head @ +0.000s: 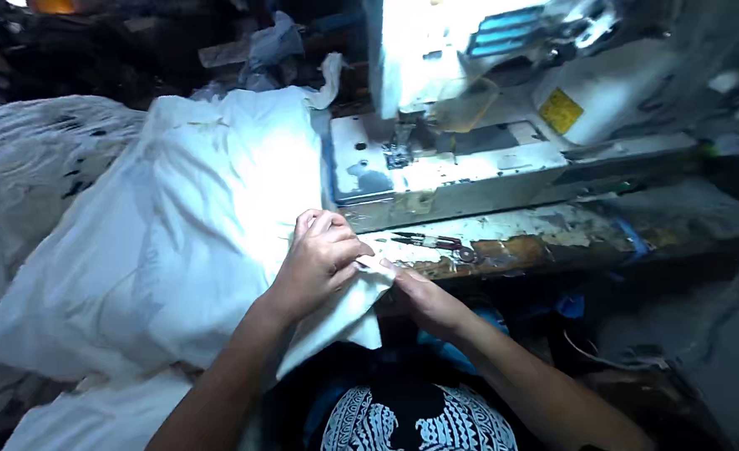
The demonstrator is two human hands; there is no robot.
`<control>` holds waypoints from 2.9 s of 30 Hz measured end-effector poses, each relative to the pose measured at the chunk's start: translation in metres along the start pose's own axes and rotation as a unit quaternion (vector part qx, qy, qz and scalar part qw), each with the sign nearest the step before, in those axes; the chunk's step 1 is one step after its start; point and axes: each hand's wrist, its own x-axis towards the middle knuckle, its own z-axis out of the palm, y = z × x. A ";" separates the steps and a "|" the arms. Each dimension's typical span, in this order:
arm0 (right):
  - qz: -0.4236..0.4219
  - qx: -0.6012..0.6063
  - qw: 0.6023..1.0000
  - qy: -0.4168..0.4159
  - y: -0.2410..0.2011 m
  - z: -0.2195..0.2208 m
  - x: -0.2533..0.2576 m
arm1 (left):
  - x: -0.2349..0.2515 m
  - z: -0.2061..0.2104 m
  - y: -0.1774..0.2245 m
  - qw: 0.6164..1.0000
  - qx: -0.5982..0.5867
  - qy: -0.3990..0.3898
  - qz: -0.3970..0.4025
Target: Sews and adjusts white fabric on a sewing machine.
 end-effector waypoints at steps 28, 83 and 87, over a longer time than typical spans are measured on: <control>-0.181 0.009 0.980 0.084 0.015 -0.025 -0.032 | -0.027 0.072 0.103 0.866 -0.343 0.180 -0.317; -0.192 -0.070 0.970 0.134 0.019 -0.018 -0.048 | -0.108 -0.018 0.080 0.635 -0.666 0.280 -0.274; 0.055 0.300 0.950 -0.073 -0.002 -0.031 -0.046 | -0.114 -0.012 0.076 0.716 -0.518 0.238 -0.404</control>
